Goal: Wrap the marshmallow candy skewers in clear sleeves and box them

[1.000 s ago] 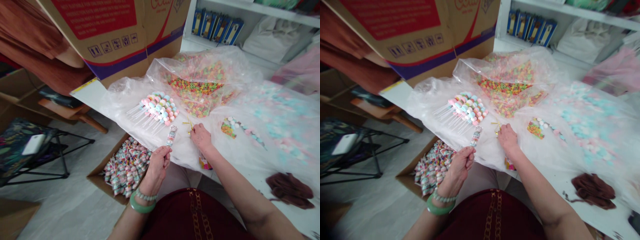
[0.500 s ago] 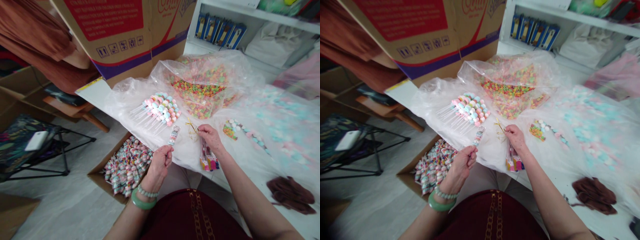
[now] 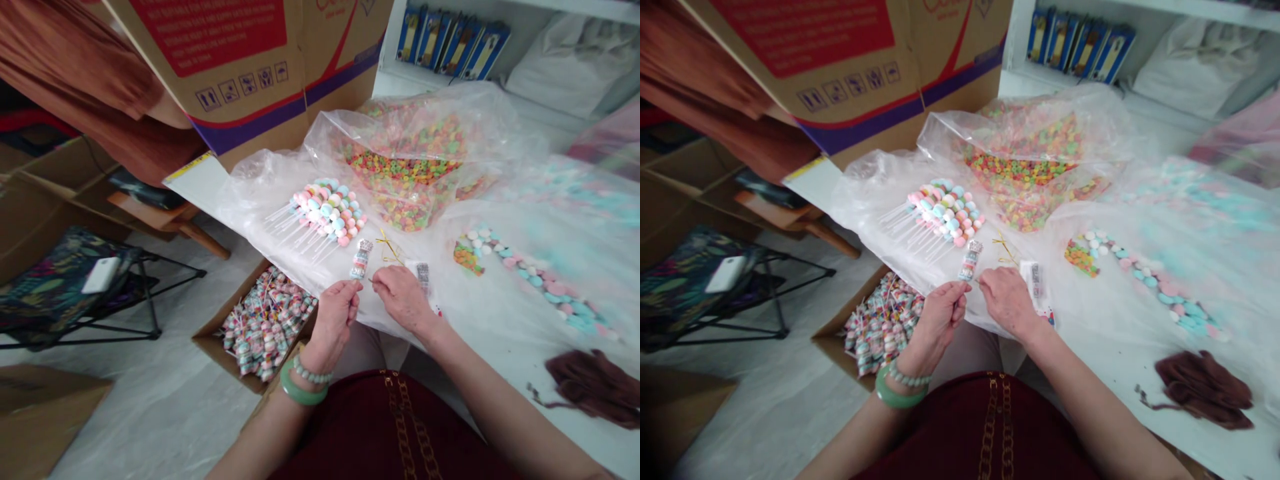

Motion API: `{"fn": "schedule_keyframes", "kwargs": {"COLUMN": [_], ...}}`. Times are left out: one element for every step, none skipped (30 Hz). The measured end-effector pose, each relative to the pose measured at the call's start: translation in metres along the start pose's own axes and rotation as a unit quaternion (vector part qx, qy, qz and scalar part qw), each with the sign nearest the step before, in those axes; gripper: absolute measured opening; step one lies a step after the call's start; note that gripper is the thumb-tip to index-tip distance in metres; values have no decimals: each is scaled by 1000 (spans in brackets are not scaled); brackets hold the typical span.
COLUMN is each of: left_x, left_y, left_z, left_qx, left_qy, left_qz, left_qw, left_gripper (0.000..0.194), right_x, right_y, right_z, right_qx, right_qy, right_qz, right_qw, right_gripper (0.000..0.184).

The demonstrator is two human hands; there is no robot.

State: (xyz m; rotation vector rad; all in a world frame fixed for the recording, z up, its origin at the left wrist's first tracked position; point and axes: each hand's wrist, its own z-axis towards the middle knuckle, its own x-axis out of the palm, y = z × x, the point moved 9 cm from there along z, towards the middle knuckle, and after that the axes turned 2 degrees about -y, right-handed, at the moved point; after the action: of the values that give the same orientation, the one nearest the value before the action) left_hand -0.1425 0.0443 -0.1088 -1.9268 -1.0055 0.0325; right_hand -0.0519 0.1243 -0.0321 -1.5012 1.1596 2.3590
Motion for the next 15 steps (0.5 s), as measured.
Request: {"fn": "schedule_keyframes", "kwargs": {"left_x": [3, 6, 7, 8, 8, 8, 8, 7, 7, 5, 3, 1, -2, -4, -6], "left_y": [-1, -1, -1, 0, 1, 1, 3, 4, 5, 5, 4, 2, 0, -2, -2], "left_z": [-2, -3, -5, -6, -7, -7, -7, -6, -5, -4, -3, -2, -1, 0, 1], "left_qx": [8, 15, 22, 27, 31, 34, 36, 38, 42, 52, 69, 91, 112, 130, 138], "left_qy": [3, 3, 2, 1, -1, -1, 0, 3, 4, 0, -10, -26, -42, -56, -65], "left_qz": [6, 11, 16, 21, 25, 28, 30, 32, 36, 43, 54, 68, 81, 86, 82], "left_qw": [1000, 1000, 1000, 999, 999, 999, 999, 999, 998, 998, 996, 993, 990, 986, 985], "left_gripper": [25, 26, 27, 27, 28, 28, 28, 28, 27, 27, 26, 26, 26, 26, 27], "right_x": [8, 14, 20, 24, 29, 33, 38, 43, 48, 52, 55, 57, 57, 57, 56], "right_y": [3, 1, -3, -9, -14, -17, -19, -20, -20, -21, -23, -25, -25, -25, -22], "right_z": [-2, -4, -7, -9, -12, -14, -15, -16, -17, -18, -19, -20, -21, -22, -23], "right_qx": [21, 56, 100, 144, 180, 204, 218, 225, 231, 240, 252, 262, 267, 265, 257], "right_qy": [24, 42, 54, 62, 69, 78, 86, 96, 103, 107, 105, 99, 91, 84, 78], "right_qz": [12, 29, 47, 67, 89, 118, 151, 189, 225, 253, 272, 282, 290, 300, 312], "right_qw": [999, 997, 992, 985, 977, 969, 960, 951, 941, 931, 923, 917, 914, 912, 911], "right_gripper": [17, 17, 17, 16, 16, 15, 14, 12, 11, 10, 9, 9, 9, 11, 13]}}
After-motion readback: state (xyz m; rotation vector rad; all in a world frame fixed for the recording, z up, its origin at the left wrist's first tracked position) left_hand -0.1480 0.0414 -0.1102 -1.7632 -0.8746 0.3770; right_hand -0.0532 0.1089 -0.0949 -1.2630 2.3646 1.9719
